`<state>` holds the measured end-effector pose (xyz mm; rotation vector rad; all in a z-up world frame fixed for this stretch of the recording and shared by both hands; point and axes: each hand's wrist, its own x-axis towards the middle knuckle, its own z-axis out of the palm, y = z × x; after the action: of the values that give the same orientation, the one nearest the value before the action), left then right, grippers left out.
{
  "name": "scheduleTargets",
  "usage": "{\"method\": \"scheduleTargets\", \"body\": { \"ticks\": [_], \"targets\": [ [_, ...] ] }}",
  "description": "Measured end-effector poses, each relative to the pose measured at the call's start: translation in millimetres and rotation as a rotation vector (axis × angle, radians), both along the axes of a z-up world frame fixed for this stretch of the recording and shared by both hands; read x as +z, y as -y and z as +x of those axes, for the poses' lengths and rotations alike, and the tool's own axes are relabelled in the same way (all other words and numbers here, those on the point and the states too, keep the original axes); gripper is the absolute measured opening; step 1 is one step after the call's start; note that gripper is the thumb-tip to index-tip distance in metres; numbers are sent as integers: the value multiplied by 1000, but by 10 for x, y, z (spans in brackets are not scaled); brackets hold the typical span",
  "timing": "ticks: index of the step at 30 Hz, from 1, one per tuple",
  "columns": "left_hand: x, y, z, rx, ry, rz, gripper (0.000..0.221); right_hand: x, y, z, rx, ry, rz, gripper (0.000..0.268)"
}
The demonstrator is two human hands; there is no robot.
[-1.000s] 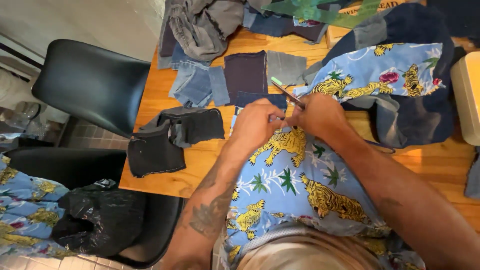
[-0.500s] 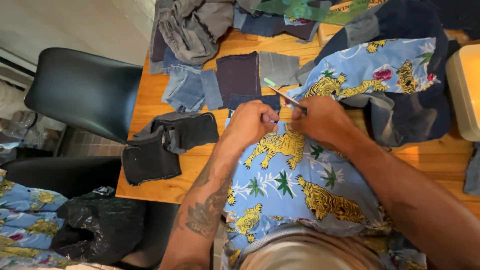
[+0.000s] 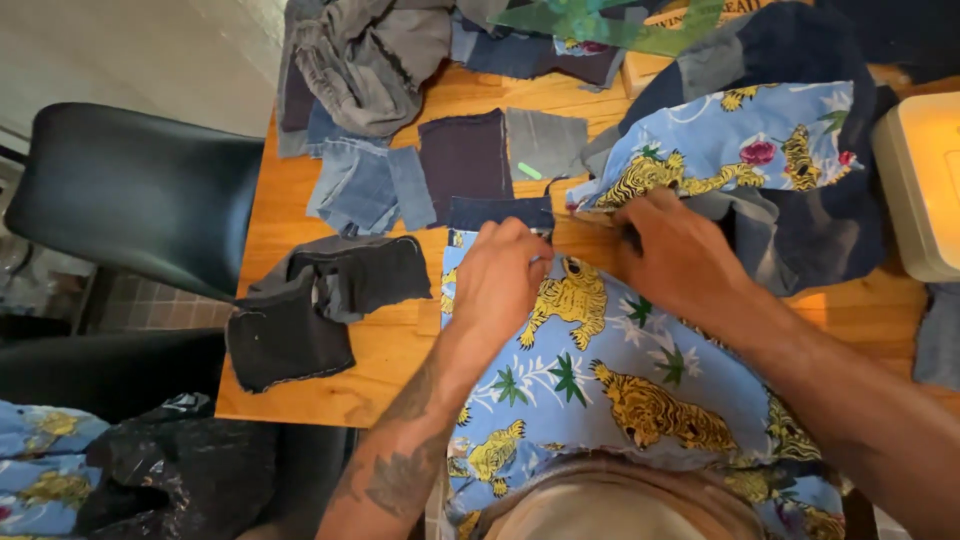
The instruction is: Cutting patterns from a tiger-printed fabric and arranging various textile scraps on a wooden workbench.
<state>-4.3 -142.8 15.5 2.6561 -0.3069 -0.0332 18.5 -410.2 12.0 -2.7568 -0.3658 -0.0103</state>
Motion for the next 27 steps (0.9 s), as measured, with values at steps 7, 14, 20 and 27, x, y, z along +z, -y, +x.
{"method": "scheduleTargets", "body": {
  "ticks": [7,14,20,27],
  "targets": [
    [167,324,-557,-75,123,305,52,91,236,237,-146,543,-282,49],
    [165,371,-828,-42,192,194,74,-741,514,761,40,865,-465,18],
    [337,442,-865,-11,35,70,93,-150,-460,1074,223,607,-42,18],
    [77,464,-897,20,107,76,107,-520,-918,1646,272,324,47,18]
  ]
}}
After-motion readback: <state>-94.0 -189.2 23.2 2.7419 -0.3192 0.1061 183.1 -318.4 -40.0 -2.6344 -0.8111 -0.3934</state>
